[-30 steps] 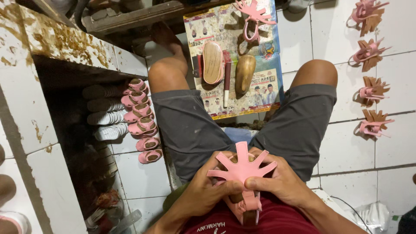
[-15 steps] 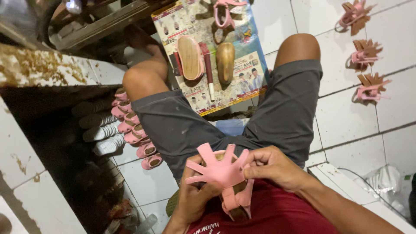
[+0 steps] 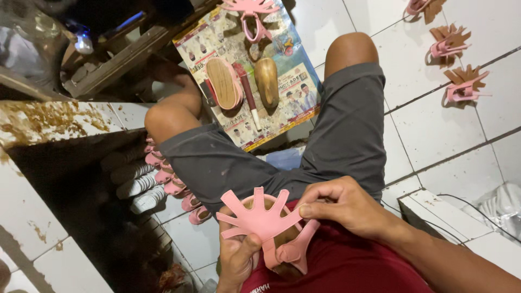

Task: The person sits on the floor and assembles pink children's sandals. They stretch a pink strap upper over a wooden shoe last, tap and seat the straps with a wooden mallet, fit the lasted upper onto a sole, and press the edges to secure the assembly.

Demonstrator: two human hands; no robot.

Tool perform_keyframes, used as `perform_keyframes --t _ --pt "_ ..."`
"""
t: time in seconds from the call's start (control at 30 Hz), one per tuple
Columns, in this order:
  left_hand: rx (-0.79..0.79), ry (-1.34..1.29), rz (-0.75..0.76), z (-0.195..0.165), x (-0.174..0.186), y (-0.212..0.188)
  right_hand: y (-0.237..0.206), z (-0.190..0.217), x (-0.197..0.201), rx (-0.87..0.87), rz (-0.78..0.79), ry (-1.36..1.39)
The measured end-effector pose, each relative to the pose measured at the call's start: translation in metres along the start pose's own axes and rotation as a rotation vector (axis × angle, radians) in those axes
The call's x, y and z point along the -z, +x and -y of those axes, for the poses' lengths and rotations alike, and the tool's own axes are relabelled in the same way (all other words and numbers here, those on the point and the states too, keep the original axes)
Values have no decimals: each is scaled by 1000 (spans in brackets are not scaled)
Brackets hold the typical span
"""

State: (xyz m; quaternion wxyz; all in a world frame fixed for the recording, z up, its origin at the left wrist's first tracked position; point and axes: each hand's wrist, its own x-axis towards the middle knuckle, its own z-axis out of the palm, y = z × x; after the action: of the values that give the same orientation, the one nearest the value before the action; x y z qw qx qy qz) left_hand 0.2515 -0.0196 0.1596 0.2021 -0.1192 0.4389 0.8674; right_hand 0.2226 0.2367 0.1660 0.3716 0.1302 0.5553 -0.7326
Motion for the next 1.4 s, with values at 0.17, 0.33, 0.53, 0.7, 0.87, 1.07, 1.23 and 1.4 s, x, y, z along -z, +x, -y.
perform_keyframes --t 0.17,0.33,0.53,0.7,0.87,1.07,1.23,1.4 --pt "55 -3 88 -4 -2 -1 -3 -6 -3 9 0 31" --pt "108 20 88 -10 -7 3 2 -20 -5 -48 40 117" --pt "25 47 91 -9 -5 1 5 -25 -5 18 177 140" --pt "20 23 43 -5 2 -5 5 -21 -7 6 185 151" --pt "5 -7 6 0 8 -8 9 -16 -9 46 212 161" --pt "1 -2 -27 -1 9 -9 6 -12 -5 31 88 77" --pt "-1 23 -1 -1 8 -8 3 -13 -4 -32 60 80" --pt "6 17 2 1 9 -7 7 -14 -7 -38 138 162"
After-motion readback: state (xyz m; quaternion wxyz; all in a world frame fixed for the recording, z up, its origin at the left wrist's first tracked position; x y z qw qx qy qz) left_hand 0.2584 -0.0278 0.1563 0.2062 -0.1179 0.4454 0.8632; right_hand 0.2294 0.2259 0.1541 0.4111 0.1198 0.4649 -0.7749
